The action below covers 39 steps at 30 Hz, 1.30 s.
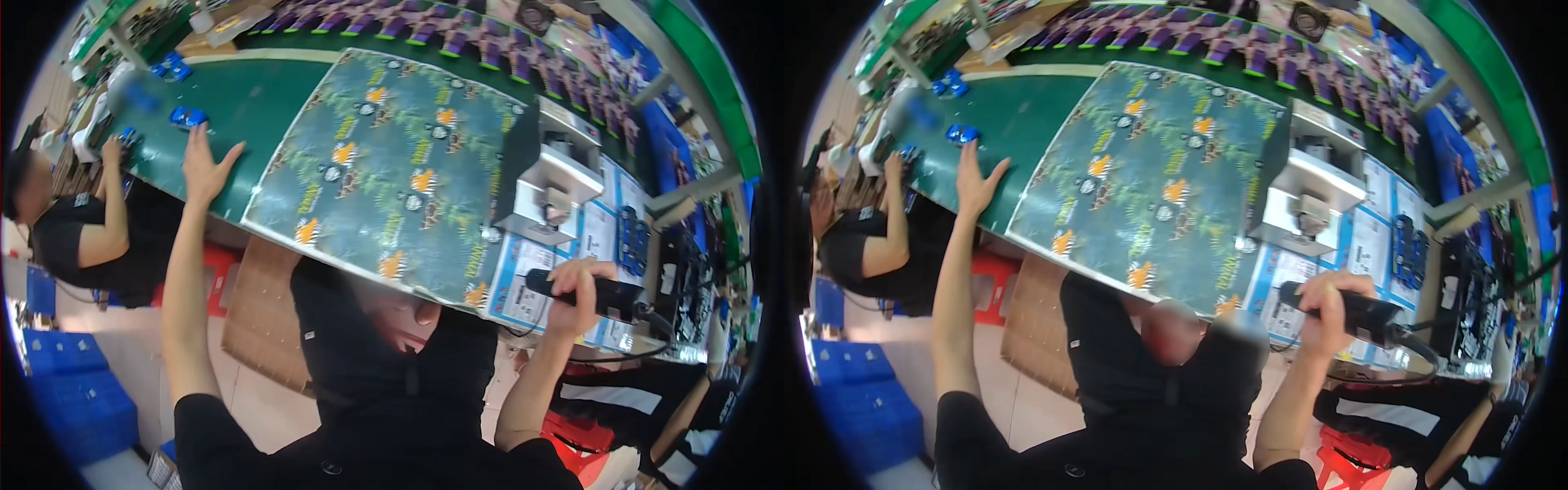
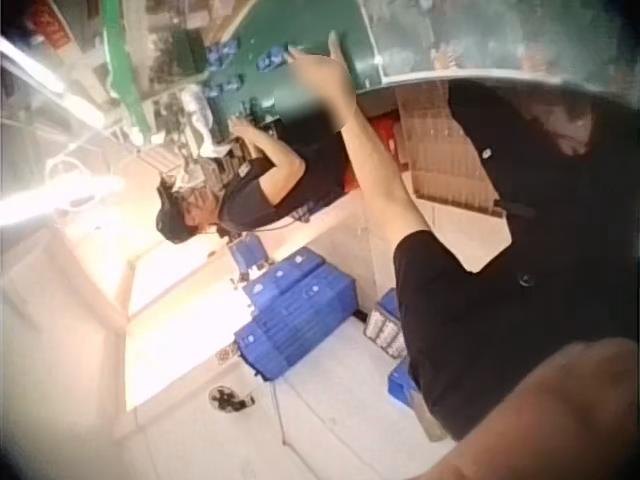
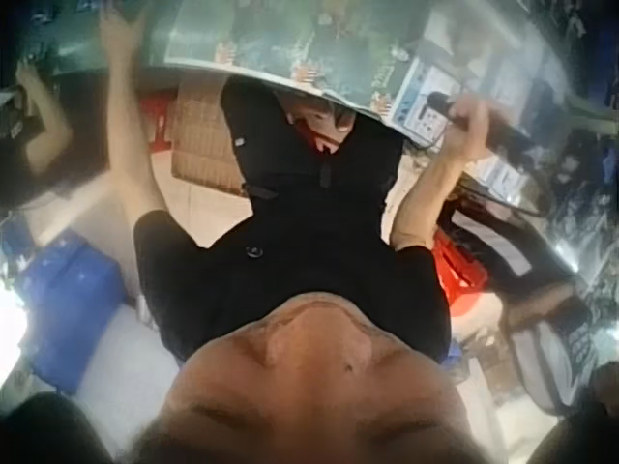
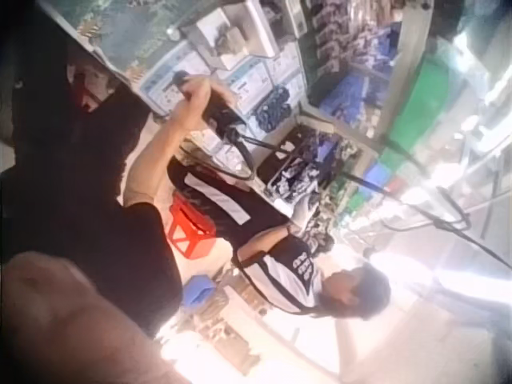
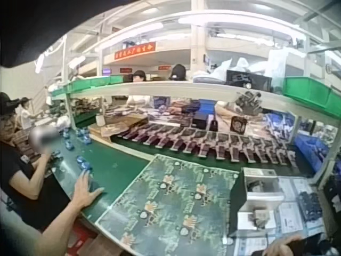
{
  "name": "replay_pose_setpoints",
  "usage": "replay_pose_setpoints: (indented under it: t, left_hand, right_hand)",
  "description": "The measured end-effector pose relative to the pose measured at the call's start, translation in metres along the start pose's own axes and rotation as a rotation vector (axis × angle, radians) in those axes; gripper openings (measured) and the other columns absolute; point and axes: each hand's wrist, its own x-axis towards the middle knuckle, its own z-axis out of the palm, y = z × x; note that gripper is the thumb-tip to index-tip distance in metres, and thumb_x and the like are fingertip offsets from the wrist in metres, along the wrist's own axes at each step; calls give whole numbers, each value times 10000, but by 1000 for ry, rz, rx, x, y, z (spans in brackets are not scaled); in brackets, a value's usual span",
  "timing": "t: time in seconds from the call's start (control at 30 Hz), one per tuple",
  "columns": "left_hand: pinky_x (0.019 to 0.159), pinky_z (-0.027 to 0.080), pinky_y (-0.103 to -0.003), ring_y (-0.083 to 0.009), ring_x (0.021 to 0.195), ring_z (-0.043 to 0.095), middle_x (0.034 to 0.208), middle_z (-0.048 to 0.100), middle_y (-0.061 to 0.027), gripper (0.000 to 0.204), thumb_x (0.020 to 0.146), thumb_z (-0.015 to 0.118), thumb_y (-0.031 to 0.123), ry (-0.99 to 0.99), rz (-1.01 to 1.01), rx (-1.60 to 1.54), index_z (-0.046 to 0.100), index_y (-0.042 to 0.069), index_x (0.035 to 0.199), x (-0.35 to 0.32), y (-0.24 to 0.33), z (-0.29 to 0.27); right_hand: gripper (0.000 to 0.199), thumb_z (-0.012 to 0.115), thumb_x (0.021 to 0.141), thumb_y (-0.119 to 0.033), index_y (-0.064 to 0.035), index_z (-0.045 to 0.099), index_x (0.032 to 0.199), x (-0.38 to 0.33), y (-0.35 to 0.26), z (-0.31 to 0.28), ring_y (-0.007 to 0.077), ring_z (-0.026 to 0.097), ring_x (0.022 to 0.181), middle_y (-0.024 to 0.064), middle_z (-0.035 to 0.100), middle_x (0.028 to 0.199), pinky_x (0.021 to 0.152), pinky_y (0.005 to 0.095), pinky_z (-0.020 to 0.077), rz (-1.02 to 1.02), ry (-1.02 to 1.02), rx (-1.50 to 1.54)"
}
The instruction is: Assembling components of toy cars and using an electric screwdriver to secure them on a production line.
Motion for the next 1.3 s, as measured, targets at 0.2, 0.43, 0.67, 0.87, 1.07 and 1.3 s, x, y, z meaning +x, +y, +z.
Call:
replay_pose_setpoints:
  t: [0.2, 0.43, 0.67, 0.87, 1.07, 1.3]
  left_hand:
    - [1072, 380, -434, -371, 1278, 480, 1360, 524, -230, 751, 848, 649, 572, -335, -145, 246, 554, -25, 1292, 22, 146, 35]
    - [1042, 408, -428, -349, 1225, 523, 1297, 585, -198, 681, 857, 631, 574, -293, -139, 223, 637, -28, 1176, 23, 157, 37]
    - [969, 458, -438, -375, 1100, 602, 1171, 644, -234, 523, 908, 633, 440, -307, -155, 234, 644, -17, 1162, 20, 110, 1]
    - [1027, 415, -404, -339, 1196, 546, 1252, 617, -181, 571, 902, 628, 481, -326, -184, 208, 633, -15, 1185, 27, 149, 30]
    - [1062, 386, -425, -377, 1261, 495, 1337, 548, -226, 659, 906, 609, 513, -292, -263, 194, 550, -5, 1309, 26, 147, 34]
    - [1150, 237, -503, -392, 1418, 306, 1525, 363, -203, 797, 890, 544, 620, -421, -234, 365, 438, 58, 1445, 28, 145, 34]
  right_hand:
    - [81, 556, 875, -44, -28, 483, 903, -5, -18, -23, 151, 453, 497, 60, 464, 610, 543, 312, 461, -71, 2, -50]
    - [83, 554, 888, -65, -37, 476, 878, 1, -20, -28, 140, 439, 490, 48, 448, 614, 532, 299, 440, -100, -15, -65]
    - [61, 531, 899, -80, -34, 491, 904, -3, -8, -2, 144, 456, 517, 50, 453, 629, 564, 310, 452, -84, -2, -83]
    - [140, 584, 847, -29, -12, 465, 920, -9, -18, -16, 161, 488, 504, 81, 495, 631, 546, 324, 492, -102, 42, -48]
    - [182, 630, 845, -45, -14, 463, 913, -6, -18, -18, 162, 502, 511, 83, 502, 635, 559, 323, 497, -96, 35, -70]
    - [158, 609, 863, -66, -27, 458, 892, -6, -19, -18, 152, 495, 508, 70, 496, 636, 555, 313, 489, -101, 36, -91]
